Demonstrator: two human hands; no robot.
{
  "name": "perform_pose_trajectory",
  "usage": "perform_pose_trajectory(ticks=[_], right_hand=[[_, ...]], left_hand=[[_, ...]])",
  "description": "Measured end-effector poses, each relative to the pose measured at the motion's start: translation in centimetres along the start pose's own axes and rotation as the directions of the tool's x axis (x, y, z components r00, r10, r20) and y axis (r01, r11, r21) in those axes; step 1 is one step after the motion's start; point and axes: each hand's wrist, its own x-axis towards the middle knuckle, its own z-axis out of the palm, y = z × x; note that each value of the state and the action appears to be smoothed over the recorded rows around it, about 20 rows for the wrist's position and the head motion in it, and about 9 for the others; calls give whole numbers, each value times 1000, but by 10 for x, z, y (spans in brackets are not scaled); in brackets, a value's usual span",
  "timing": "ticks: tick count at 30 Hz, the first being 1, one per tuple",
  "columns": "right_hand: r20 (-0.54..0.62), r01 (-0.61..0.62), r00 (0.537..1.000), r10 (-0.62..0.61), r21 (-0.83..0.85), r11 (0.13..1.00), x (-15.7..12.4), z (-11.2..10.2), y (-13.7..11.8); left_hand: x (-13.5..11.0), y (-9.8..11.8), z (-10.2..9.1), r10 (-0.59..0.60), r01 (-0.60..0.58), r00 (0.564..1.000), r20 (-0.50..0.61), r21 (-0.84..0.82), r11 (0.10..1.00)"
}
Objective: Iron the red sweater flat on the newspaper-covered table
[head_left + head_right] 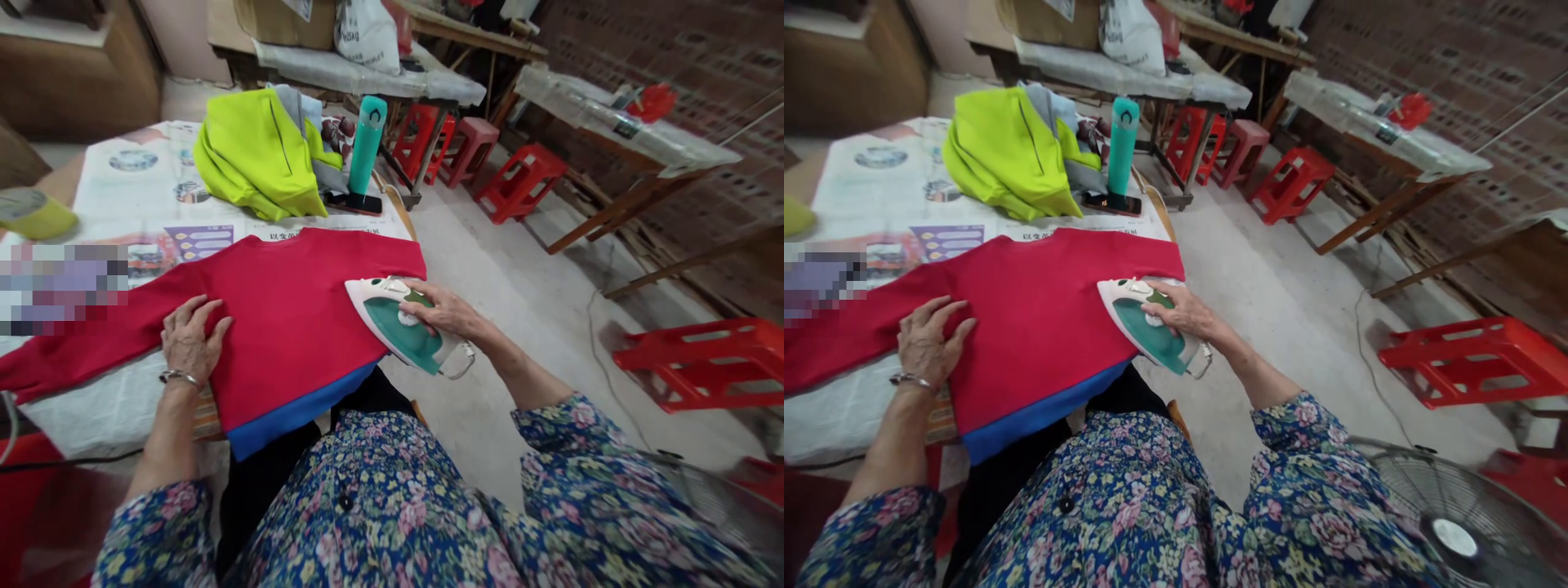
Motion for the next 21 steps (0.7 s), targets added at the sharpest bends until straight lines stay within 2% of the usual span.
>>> perform_pose_trajectory(ticks=[4, 7, 17, 19, 21], right_hand=[[-114, 4, 993, 13, 142, 990, 17, 15, -10], [-115, 37, 993, -15, 188, 982, 36, 22, -22], [-140, 138, 983, -117, 154, 978, 127, 22, -60], [-163, 158, 977, -138, 119, 980, 133, 23, -65], [-165, 142, 978, -125, 100, 985, 128, 22, -65]], left_hand=[[1, -2, 1, 15, -15, 1000, -14, -3, 1000], [1, -3, 0, 18, -18, 1000, -21, 2, 1000], [5, -5, 1, 0, 0, 1000, -10, 23, 1000], [5, -8, 1, 3, -3, 1000, -3, 24, 1000], [5, -9, 1, 12, -12, 1000, 2, 7, 1000]])
